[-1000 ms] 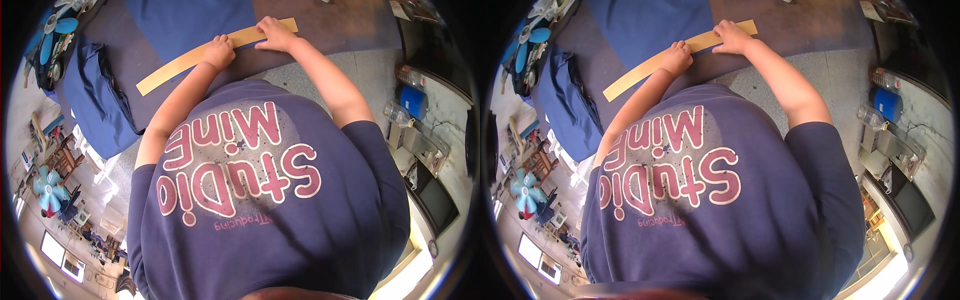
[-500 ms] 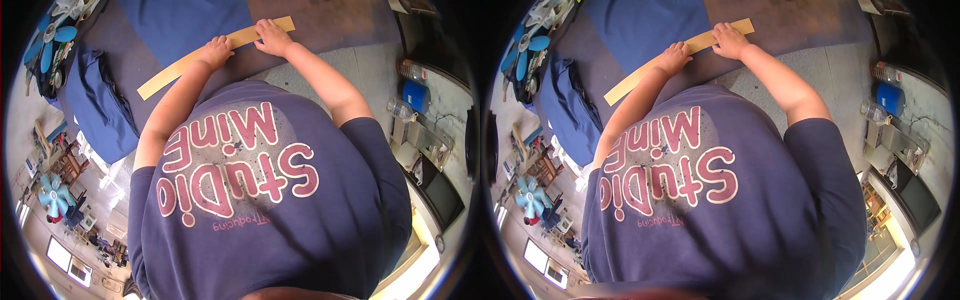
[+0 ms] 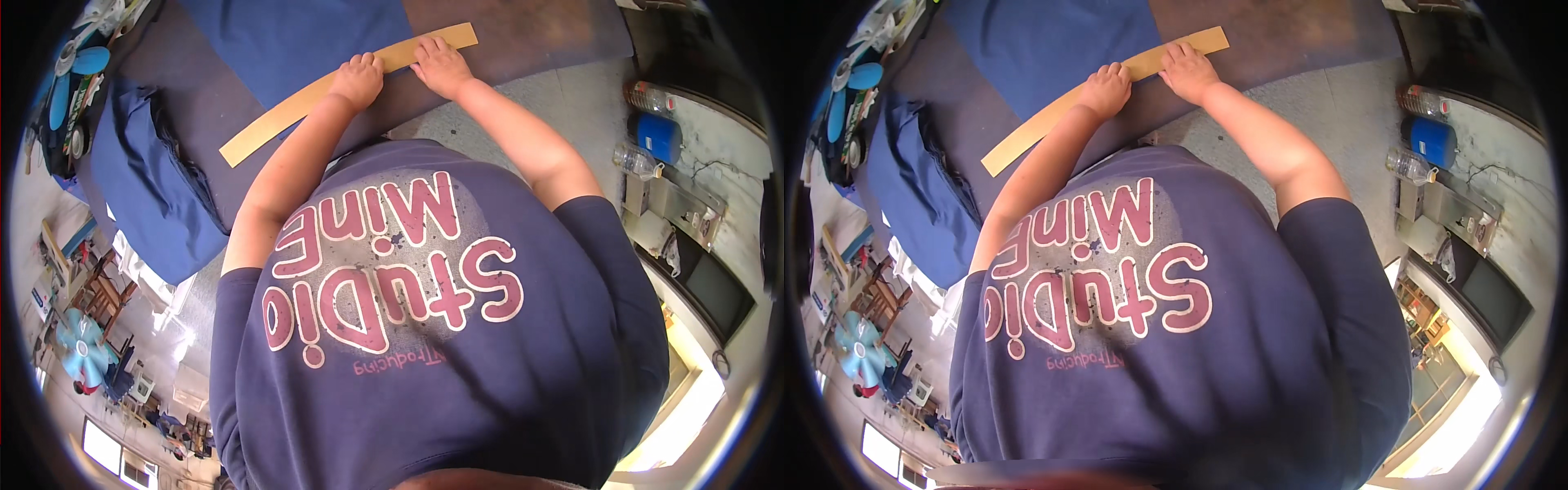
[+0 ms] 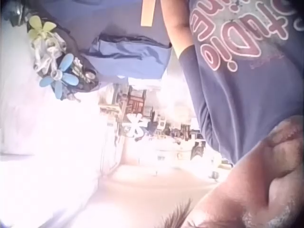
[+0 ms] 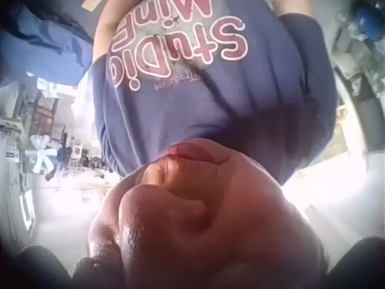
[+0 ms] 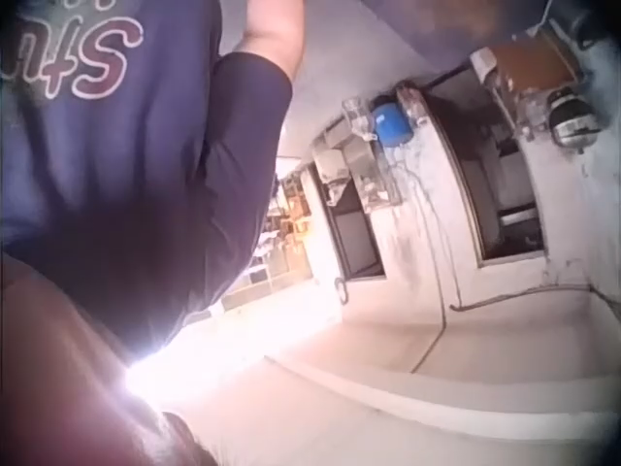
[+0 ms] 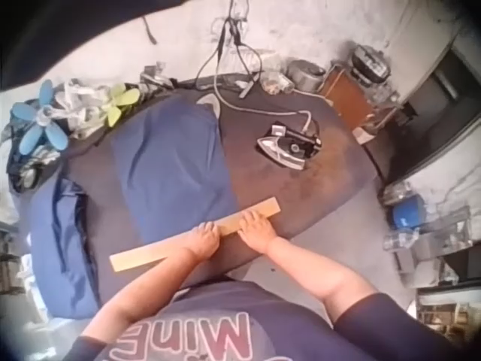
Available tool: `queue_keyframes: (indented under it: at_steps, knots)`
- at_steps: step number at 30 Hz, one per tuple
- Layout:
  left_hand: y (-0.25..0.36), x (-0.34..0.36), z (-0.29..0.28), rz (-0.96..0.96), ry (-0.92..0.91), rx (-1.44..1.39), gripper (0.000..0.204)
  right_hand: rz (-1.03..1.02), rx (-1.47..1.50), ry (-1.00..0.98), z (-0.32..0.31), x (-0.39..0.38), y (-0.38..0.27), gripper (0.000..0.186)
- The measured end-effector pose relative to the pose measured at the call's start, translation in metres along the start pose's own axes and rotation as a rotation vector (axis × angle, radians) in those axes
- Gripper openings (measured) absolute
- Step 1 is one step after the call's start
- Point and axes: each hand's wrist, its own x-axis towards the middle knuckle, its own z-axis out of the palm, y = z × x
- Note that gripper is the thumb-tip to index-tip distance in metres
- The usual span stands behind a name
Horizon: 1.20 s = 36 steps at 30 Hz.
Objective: Ironing a blue garment using a wooden template and then folding it.
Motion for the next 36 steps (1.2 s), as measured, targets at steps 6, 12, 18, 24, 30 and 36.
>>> queue_keyframes:
  at_steps: [6, 12, 18, 24, 30, 36]
  knots:
    - [0.018, 0.008, -0.019, 0.043, -0.027, 0.012, 0.028, 0.061, 0.045, -0.063, -0.006, -0.002, 0.011, 0.028]
    - [0.026, 0.019, -0.007, 0.109, -0.131, 0.227, 0.025, 0.083, 0.022, -0.118, -0.015, -0.006, 0.014, 0.031]
    - [0.024, 0.014, -0.006, 0.054, -0.078, 0.129, 0.016, -0.063, 0.018, -0.08, -0.023, -0.006, 0.013, 0.043]
    - [0.017, 0.009, -0.014, -0.081, -0.12, -0.013, 0.022, -0.149, 0.026, -0.186, -0.01, 0.004, 0.014, 0.032]
    - [0.013, 0.009, -0.025, -0.141, -0.201, -0.093, 0.027, -0.146, 0.123, -0.165, -0.001, 0.013, 0.016, 0.025]
    - [0.012, 0.018, -0.025, -0.204, -0.274, -0.107, 0.036, -0.077, 0.35, -0.144, 0.002, 0.018, 0.025, 0.019]
